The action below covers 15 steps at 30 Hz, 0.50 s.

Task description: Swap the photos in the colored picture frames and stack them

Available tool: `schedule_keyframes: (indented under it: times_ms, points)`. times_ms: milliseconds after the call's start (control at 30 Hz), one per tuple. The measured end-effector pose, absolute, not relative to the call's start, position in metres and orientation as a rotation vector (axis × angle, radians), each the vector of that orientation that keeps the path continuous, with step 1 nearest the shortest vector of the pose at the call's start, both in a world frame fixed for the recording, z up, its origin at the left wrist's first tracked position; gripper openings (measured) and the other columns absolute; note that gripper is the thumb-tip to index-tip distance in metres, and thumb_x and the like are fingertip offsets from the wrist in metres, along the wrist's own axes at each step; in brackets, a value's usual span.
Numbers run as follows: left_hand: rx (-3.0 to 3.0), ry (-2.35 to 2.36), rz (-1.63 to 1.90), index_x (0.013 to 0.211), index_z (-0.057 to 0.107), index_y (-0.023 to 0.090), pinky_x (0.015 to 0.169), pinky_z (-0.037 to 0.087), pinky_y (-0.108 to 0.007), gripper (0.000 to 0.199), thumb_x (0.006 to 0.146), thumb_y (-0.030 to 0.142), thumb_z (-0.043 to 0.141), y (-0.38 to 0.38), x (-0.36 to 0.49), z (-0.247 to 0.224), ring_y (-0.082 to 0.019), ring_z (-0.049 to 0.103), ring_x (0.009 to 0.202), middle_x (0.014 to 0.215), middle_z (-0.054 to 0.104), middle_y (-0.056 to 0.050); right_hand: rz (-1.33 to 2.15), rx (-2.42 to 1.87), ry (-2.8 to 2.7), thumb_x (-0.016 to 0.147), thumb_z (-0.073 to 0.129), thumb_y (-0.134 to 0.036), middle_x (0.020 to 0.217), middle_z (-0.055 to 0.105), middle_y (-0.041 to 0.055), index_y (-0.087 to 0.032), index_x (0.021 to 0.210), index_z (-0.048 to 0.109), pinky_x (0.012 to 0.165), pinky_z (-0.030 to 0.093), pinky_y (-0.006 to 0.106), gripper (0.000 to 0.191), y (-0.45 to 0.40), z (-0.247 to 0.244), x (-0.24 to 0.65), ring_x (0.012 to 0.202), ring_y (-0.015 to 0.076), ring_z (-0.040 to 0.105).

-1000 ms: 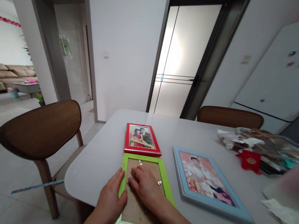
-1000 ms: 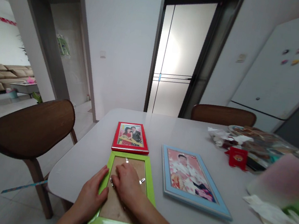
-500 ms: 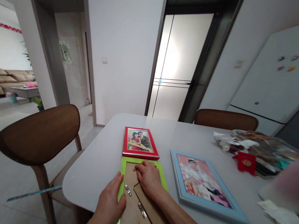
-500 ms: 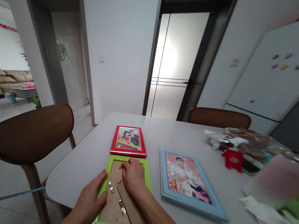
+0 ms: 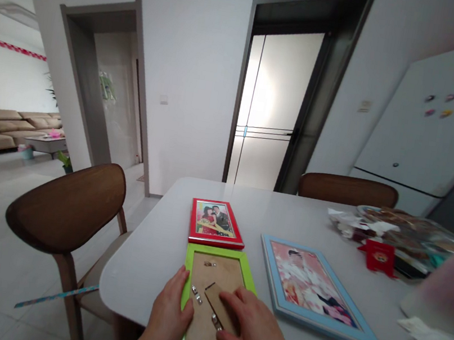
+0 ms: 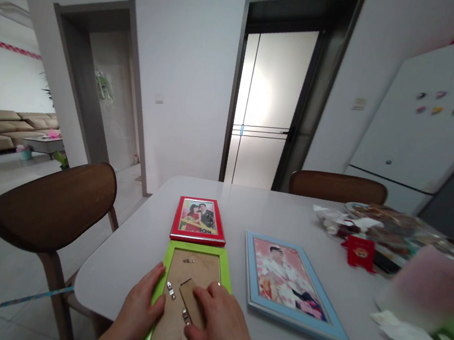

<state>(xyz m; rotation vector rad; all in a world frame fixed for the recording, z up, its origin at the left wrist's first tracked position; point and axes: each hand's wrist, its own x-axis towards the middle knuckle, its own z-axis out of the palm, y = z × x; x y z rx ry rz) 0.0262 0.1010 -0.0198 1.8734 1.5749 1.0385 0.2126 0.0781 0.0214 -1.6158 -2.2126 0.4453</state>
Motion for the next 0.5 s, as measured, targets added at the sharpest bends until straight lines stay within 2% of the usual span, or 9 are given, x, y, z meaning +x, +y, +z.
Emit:
schedule_keyframes:
  times_ms: [67, 167, 233, 333, 367, 433, 500]
  points:
    - [1.850, 1.564, 1.045, 0.115, 0.045, 0.007, 0.098, 0.028, -0.032, 0.051, 0.065, 0.017, 0.047, 0.101, 0.025, -0.019, -0.020, 0.041, 0.114, 0.124, 0.046, -0.013, 0.457, -1.614, -2.170, 0.061, 0.055, -0.031, 0.091, 0.053, 0.0053, -0.022, 0.100, 0.055, 0.073, 0.035, 0.026, 0.041, 0.075, 0.020, 0.213, 0.084, 0.0184, 0.050]
    - [1.800, 1.532, 1.059, 0.113, 0.048, 0.010, 0.097, 0.029, -0.034, 0.048, 0.066, 0.021, 0.049, 0.102, 0.025, -0.014, -0.021, 0.043, 0.112, 0.121, 0.049, -0.012, 0.472, -1.610, -2.134, 0.061, 0.052, -0.025, 0.087, 0.054, 0.0056, -0.020, 0.092, 0.059, 0.071, 0.037, 0.025, 0.032, 0.079, 0.026, 0.213, 0.081, 0.0174, 0.050]
    - [1.771, 1.512, 1.070, 0.106, 0.054, 0.012, 0.096, 0.030, -0.035, 0.041, 0.068, 0.026, 0.051, 0.101, 0.026, -0.007, -0.022, 0.043, 0.112, 0.120, 0.049, -0.012, 0.458, -1.613, -2.138, 0.061, 0.052, -0.024, 0.083, 0.054, 0.0051, -0.019, 0.085, 0.061, 0.069, 0.037, 0.025, 0.026, 0.080, 0.035, 0.213, 0.077, 0.0168, 0.051]
    - [1.612, 1.421, 1.184, 0.091, 0.059, 0.015, 0.094, 0.032, -0.033, 0.031, 0.066, 0.032, 0.055, 0.099, 0.029, 0.006, -0.022, 0.044, 0.111, 0.119, 0.050, -0.011, 0.433, -1.593, -2.117, 0.061, 0.053, -0.024, 0.084, 0.054, 0.0051, -0.020, 0.087, 0.061, 0.070, 0.038, 0.025, 0.027, 0.078, 0.050, 0.206, 0.078, 0.0172, 0.051]
    - [1.531, 1.378, 1.225, 0.086, 0.059, 0.016, 0.090, 0.036, -0.032, 0.028, 0.066, 0.034, 0.055, 0.099, 0.030, 0.010, -0.022, 0.049, 0.105, 0.113, 0.055, -0.010, 0.436, -1.569, -2.109, 0.061, 0.054, -0.024, 0.086, 0.054, 0.0052, -0.020, 0.088, 0.061, 0.071, 0.038, 0.026, 0.029, 0.076, 0.055, 0.203, 0.080, 0.0173, 0.050]
    - [1.369, 1.315, 1.265, 0.077, 0.056, 0.017, 0.073, 0.045, -0.030, 0.025, 0.066, 0.039, 0.054, 0.099, 0.027, 0.015, -0.020, 0.060, 0.081, 0.088, 0.065, -0.006, 0.470, -1.492, -2.102, 0.064, 0.053, -0.026, 0.088, 0.054, 0.0050, -0.021, 0.091, 0.060, 0.072, 0.039, 0.025, 0.028, 0.074, 0.061, 0.199, 0.082, 0.0166, 0.050]
    - [1.279, 1.322, 1.248, 0.073, 0.051, 0.018, 0.054, 0.046, -0.026, 0.026, 0.068, 0.043, 0.050, 0.102, 0.016, 0.017, -0.016, 0.059, 0.057, 0.063, 0.063, 0.000, 0.510, -1.443, -2.092, 0.071, 0.048, -0.030, 0.092, 0.054, 0.0054, -0.021, 0.097, 0.057, 0.073, 0.039, 0.025, 0.029, 0.073, 0.061, 0.201, 0.082, 0.0159, 0.051]
